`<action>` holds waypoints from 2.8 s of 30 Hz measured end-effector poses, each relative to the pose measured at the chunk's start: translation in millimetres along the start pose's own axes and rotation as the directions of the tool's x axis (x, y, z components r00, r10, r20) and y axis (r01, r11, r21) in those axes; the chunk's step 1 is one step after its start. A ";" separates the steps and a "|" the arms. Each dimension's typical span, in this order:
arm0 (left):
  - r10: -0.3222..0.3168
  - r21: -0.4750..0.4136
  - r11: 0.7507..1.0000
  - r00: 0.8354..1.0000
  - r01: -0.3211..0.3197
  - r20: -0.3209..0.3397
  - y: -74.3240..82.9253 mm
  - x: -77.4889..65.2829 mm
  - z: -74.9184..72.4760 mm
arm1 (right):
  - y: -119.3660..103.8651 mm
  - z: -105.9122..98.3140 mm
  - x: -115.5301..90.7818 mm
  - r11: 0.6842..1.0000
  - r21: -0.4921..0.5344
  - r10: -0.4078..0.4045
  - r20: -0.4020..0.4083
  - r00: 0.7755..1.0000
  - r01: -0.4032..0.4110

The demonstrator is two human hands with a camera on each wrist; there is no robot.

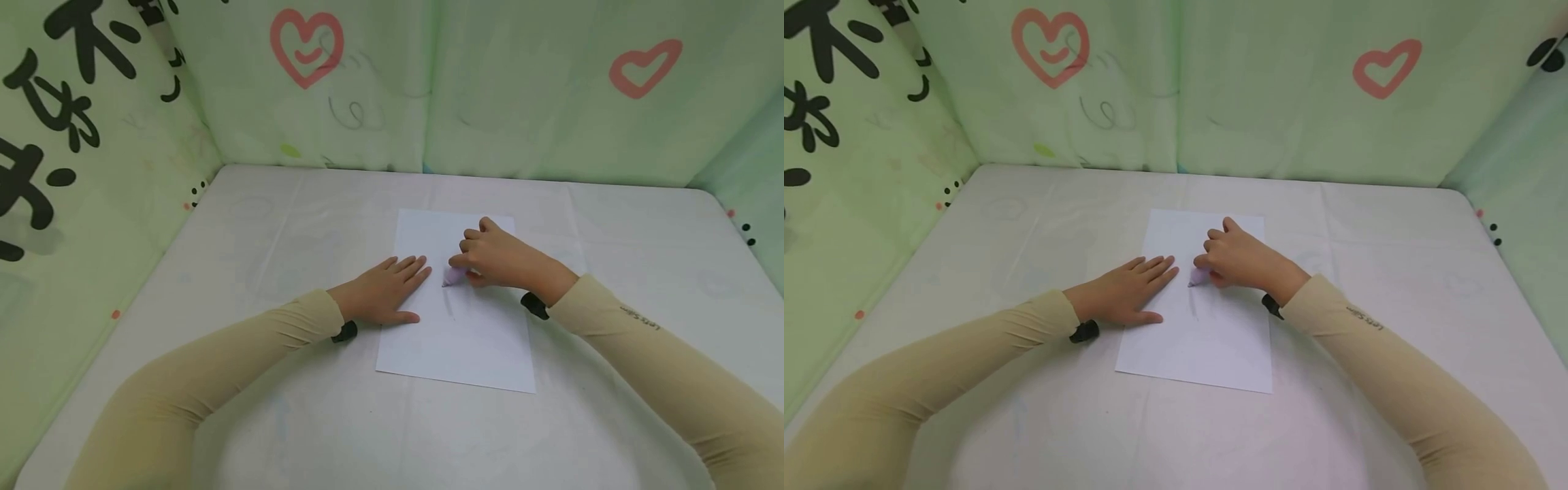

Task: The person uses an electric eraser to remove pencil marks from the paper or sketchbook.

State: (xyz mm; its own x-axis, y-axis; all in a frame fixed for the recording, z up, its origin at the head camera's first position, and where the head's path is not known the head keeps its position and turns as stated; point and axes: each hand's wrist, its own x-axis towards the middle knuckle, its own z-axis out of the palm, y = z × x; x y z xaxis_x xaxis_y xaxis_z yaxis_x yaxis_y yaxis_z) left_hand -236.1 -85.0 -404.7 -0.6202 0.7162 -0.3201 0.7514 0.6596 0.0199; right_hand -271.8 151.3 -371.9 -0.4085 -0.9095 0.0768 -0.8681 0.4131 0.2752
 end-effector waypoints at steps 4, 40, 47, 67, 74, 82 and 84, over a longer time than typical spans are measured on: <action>0.006 -0.001 1.000 1.000 -0.006 -0.008 -0.1 0.0 0.1 | 0.0 1.0 0.0 1.000 0.014 0.002 0.019 1.000 -0.002; 0.012 -0.017 1.000 1.000 -0.012 -0.008 -0.2 -2.2 -1.4 | -0.6 0.9 1.6 1.000 0.009 -0.014 0.012 1.000 0.013; -0.003 -0.001 1.000 1.000 0.003 0.000 -0.9 0.2 1.4 | -0.7 -1.7 1.3 1.000 0.002 -0.010 0.011 1.000 0.010; 0.009 0.010 1.000 1.000 -0.009 -0.007 -1.2 0.7 1.5 | -2.4 -2.9 -2.9 1.000 0.004 -0.014 0.005 1.000 0.014; 0.009 0.003 1.000 1.000 -0.009 -0.013 -1.4 0.5 1.6 | -4.4 -3.8 -0.3 1.000 0.011 -0.024 -0.003 1.000 0.024; 0.011 -0.008 1.000 1.000 -0.011 -0.016 -1.0 -0.2 1.3 | -4.2 -4.6 1.2 1.000 0.009 -0.007 0.047 0.999 0.007; 0.008 -0.009 1.000 1.000 -0.008 -0.014 -1.0 0.2 1.6 | -4.3 -4.1 1.4 1.000 0.001 -0.010 0.035 0.999 0.010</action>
State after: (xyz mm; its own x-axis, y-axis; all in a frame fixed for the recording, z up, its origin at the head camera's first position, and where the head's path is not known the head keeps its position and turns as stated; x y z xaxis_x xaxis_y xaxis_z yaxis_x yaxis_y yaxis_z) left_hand -236.6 -85.9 -406.3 -0.6171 0.7248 -0.3064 0.7546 0.6554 0.0308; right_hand -267.5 148.0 -369.0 -0.4094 -0.9115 0.0407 -0.8723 0.4041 0.2754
